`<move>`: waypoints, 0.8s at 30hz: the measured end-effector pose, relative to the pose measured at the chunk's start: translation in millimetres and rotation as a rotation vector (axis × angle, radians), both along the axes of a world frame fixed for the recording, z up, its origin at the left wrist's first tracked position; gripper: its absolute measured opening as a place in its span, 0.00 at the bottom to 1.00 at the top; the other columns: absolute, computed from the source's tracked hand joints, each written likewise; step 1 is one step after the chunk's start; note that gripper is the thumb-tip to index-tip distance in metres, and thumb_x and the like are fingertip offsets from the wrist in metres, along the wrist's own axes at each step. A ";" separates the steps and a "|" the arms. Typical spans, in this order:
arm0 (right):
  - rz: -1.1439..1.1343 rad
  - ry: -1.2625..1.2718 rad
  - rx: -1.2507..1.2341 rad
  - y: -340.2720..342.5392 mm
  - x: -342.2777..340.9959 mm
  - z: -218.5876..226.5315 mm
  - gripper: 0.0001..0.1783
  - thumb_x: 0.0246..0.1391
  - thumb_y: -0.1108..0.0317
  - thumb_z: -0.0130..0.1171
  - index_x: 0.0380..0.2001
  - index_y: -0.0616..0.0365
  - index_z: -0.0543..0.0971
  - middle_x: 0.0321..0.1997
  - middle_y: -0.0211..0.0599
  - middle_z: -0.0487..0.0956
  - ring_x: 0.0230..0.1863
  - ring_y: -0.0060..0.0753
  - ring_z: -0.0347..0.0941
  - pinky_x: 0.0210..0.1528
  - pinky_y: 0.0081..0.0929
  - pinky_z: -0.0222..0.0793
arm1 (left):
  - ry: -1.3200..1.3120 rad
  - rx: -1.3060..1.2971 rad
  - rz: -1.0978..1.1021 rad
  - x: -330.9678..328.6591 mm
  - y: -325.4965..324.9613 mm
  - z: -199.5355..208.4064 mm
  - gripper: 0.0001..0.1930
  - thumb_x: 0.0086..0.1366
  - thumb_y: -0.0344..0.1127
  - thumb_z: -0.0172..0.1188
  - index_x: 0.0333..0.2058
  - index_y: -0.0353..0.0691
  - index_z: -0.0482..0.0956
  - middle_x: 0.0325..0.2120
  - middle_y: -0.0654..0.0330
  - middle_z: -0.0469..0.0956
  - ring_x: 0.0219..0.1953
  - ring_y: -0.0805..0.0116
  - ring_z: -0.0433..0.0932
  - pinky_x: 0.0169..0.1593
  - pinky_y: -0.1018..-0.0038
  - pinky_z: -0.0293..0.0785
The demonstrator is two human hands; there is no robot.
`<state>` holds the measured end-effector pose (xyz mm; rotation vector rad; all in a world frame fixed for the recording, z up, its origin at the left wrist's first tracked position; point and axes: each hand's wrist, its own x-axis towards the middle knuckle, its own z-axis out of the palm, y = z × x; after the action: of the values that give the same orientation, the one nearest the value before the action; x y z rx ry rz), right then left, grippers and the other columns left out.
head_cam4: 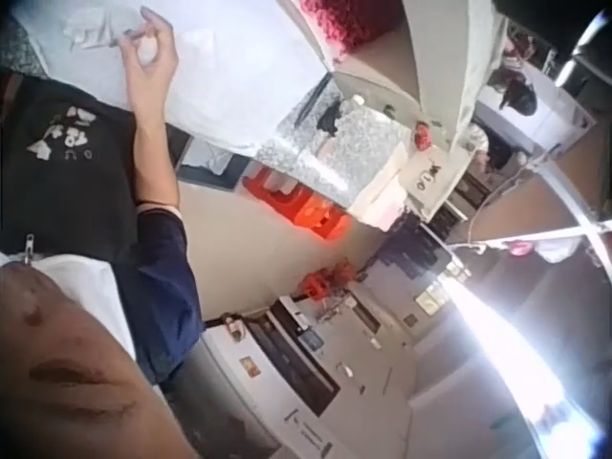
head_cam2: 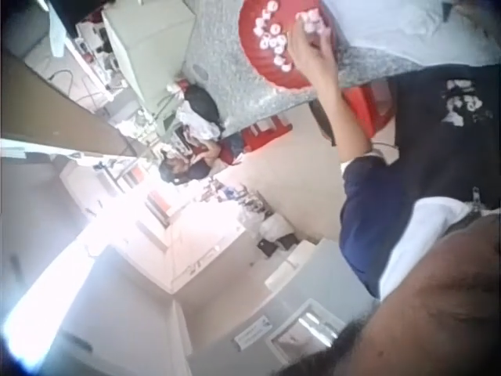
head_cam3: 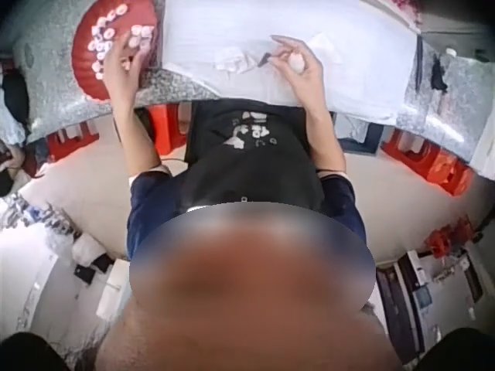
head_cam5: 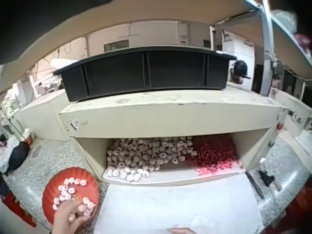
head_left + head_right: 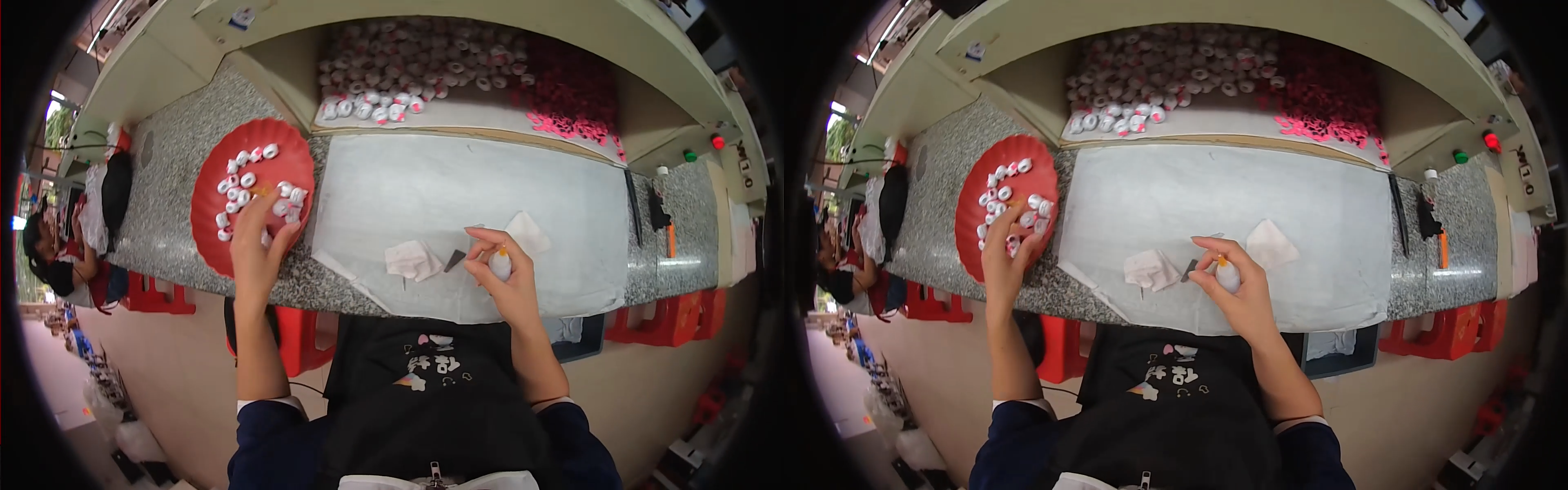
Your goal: Gluing small pink accessories onto white toy cat heads in a factory assembly line.
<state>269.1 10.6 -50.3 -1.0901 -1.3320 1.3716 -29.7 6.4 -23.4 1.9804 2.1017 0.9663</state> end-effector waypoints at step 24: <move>-0.150 -0.170 0.105 1.0 61.4 -25.3 0.13 0.35 0.82 0.55 0.30 0.62 0.72 0.24 0.32 0.70 0.23 0.18 0.64 0.27 0.13 0.59 | 0.253 0.317 -0.621 212.1 276.4 -28.4 0.10 0.46 0.40 0.54 0.27 0.41 0.71 0.22 0.57 0.69 0.25 0.63 0.69 0.27 0.67 0.66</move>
<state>330.5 11.6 -75.6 -1.2303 -1.3971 1.1068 182.3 282.8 -51.8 2.7858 1.3006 0.9942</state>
